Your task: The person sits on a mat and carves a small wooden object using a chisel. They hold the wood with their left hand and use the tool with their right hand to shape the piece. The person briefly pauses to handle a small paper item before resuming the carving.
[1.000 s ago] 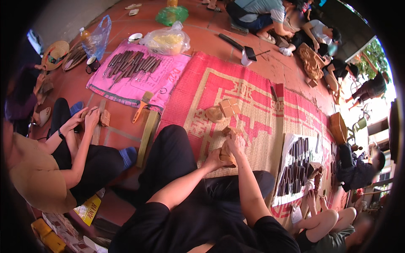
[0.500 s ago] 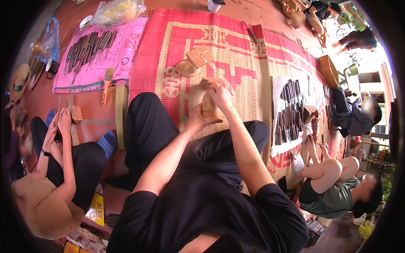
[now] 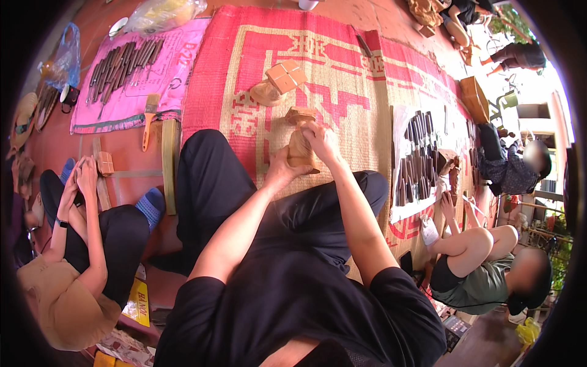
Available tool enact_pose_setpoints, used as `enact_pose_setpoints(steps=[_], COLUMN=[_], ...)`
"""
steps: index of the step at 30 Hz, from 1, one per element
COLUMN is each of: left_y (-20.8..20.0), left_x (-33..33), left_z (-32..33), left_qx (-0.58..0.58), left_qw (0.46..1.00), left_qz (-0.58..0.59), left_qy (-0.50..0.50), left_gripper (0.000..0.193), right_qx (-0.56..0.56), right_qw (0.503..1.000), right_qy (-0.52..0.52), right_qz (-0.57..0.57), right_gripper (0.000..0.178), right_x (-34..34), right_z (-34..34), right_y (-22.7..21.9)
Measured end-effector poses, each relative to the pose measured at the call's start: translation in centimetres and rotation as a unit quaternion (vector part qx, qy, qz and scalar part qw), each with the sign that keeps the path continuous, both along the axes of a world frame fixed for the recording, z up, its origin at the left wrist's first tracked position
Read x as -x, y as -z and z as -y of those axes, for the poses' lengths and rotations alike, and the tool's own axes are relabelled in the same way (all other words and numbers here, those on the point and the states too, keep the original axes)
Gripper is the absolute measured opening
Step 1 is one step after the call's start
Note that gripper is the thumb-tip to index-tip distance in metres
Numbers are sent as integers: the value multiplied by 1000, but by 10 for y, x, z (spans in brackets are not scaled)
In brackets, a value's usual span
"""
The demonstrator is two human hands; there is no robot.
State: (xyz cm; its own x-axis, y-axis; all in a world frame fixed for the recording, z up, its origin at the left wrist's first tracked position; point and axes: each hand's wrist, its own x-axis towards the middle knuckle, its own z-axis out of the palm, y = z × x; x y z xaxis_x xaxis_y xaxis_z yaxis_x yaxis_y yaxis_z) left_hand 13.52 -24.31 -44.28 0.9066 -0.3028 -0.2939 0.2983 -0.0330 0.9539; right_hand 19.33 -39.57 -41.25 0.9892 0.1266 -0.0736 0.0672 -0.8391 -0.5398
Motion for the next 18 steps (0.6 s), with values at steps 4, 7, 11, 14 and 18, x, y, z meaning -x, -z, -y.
enact_pose_setpoints(steps=[4, 7, 11, 14, 18], left_y=[7, -1, -4, 2, -11], left_x=[6, 6, 1, 2, -1], left_z=[2, 2, 1, 1, 5], left_qx=[-151, -178, -62, -62, -112], left_qw=[987, 982, 997, 996, 993], left_qz=[45, 57, 38, 52, 41], left_qy=[-21, -13, -13, -31, 9], left_gripper=[76, 77, 74, 72, 78], right_qx=[-59, -91, -20, -18, -61], right_qw=[998, 995, 1000, 1000, 995], right_qy=[-3, 10, 19, -5, 55], right_qz=[-11, -50, -4, 4, -55], right_gripper=[20, 21, 21, 21, 19], right_x=[45, 42, 2, 6, 50], right_z=[10, 15, -3, -1, 39], right_y=[-16, -19, -8, -6, 10])
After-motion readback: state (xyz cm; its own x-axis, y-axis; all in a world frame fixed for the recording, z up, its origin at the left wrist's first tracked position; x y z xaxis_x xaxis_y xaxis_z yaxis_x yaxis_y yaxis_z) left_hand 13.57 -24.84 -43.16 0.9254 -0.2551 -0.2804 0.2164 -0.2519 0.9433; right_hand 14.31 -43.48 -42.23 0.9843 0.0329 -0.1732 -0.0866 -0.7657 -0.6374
